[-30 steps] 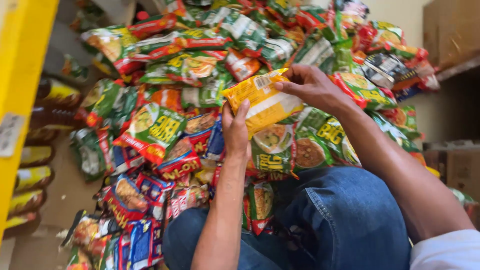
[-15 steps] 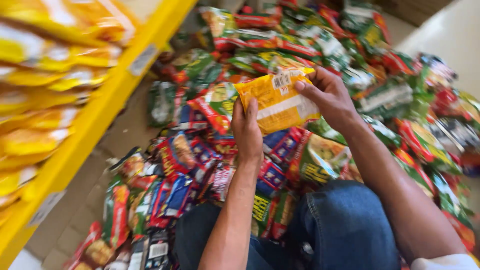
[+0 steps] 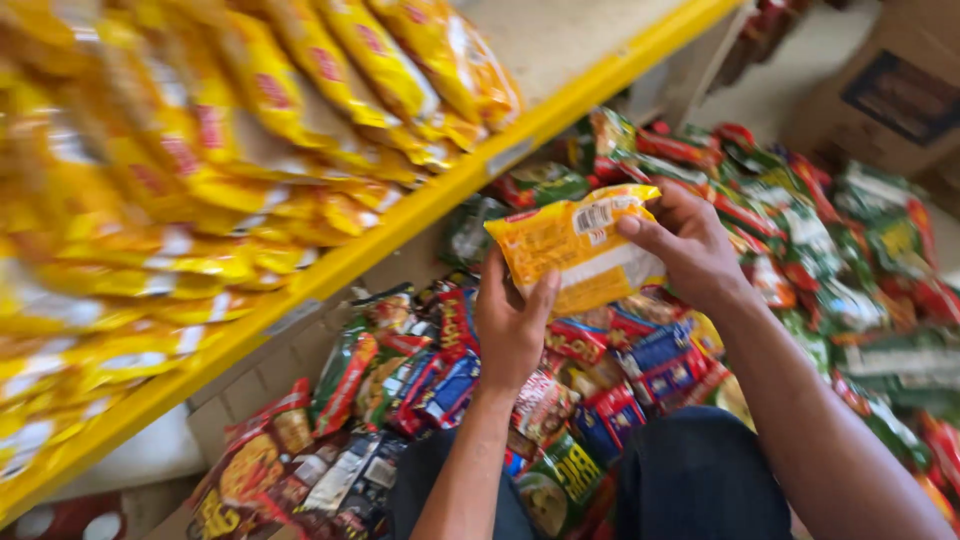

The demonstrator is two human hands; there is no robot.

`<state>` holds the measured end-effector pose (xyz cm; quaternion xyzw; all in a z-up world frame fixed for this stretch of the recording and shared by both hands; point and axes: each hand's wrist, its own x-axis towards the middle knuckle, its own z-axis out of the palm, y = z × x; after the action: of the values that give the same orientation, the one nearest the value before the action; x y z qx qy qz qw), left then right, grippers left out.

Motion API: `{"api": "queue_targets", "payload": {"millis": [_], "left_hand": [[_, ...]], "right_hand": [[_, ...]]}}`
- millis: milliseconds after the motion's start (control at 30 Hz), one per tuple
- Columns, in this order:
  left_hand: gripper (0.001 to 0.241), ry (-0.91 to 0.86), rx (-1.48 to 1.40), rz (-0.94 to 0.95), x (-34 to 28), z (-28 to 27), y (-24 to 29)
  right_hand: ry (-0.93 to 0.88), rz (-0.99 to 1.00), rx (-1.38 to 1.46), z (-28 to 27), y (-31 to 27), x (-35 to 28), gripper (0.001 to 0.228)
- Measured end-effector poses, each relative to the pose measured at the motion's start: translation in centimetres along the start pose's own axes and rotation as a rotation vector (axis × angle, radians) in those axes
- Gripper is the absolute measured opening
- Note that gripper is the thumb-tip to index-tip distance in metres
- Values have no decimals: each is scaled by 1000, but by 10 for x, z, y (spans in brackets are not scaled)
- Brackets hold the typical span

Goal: Restocking instant noodle packages from a large pile on the floor onto grocery store shelves.

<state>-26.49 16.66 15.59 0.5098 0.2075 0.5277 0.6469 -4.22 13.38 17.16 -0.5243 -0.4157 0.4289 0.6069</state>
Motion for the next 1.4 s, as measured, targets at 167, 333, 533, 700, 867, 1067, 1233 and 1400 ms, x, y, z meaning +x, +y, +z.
{"api": "queue_targets", "payload": {"millis": [167, 333, 533, 700, 867, 1067, 1233, 1400], "left_hand": [[54, 57, 44, 61, -10, -24, 61], [57, 193, 100, -118, -21, -55, 114], [49, 151, 333, 309, -32, -83, 171], [46, 247, 433, 369, -43, -106, 212], [50, 322, 473, 515, -47, -129, 251], [59, 614, 764, 707, -44, -177, 304], [53, 862, 1154, 850, -33, -211, 327], [47, 997, 1311, 879, -22, -231, 323]], "right_hand": [[-173, -63, -43, 48, -37, 11, 40], [-329, -122, -92, 95, -61, 22, 39], [-568, -238, -37, 152, -88, 33, 36], [-624, -265, -78, 207, -120, 30, 41], [-520, -602, -350, 284, -154, 29, 43], [-403, -1129, -418, 376, -161, 18, 43], [-683, -1057, -306, 438, -150, 11, 43], [-717, -1025, -277, 468, -128, 18, 55]]}}
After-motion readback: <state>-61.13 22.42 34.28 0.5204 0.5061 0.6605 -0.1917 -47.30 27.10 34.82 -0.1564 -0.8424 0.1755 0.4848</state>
